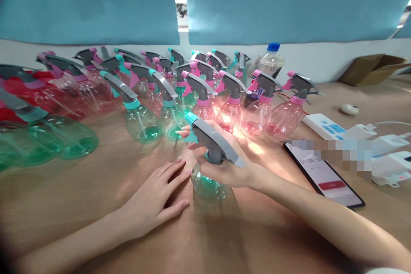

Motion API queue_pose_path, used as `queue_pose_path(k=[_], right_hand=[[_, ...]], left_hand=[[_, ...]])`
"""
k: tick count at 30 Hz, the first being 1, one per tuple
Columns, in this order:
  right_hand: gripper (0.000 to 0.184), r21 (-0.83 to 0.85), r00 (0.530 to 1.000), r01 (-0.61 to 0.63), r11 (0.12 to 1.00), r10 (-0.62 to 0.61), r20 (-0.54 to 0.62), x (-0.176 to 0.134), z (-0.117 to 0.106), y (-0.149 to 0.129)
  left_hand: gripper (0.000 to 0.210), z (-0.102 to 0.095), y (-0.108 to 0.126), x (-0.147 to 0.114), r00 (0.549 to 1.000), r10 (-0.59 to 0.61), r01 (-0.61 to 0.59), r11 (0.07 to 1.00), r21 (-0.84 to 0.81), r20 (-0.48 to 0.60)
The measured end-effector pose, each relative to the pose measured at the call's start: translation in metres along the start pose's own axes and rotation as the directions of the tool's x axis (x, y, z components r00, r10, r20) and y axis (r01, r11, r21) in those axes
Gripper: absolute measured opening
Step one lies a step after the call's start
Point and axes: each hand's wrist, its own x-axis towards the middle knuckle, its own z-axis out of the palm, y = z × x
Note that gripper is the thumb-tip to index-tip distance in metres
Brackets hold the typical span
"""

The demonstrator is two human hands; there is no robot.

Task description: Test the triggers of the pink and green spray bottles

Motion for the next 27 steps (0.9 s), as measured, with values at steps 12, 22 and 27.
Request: queue_pose_path(k=[12, 22, 27], right_hand=[[0.050, 0.015, 1.000, 0.026, 1.000, -0.026, 0.018, 0.0052, 0.0030, -0.0088], [0.042, -0.021, 1.000, -0.003, 1.000, 0.003, 0.020, 0.0010, 0.0010, -0.0036], [0.038, -0.023, 1.000, -0.011, 1.000, 0.012, 0.022, -0.0009, 0.0010, -0.0023]], left_hand=[[0.057, 0.0015, -0.0011, -0.0005, 1.000, 0.006, -0.006, 1.000, 0.001, -0.004], [0.056, 0.0014, -0.0009, -0.0006, 1.000, 0.008, -0.008, 1.000, -0.003, -0.007], [0.056, 0.0009, -0.0005, -0.0003, 1.000, 0.005, -0.005, 1.000, -0.008, -0.006]])
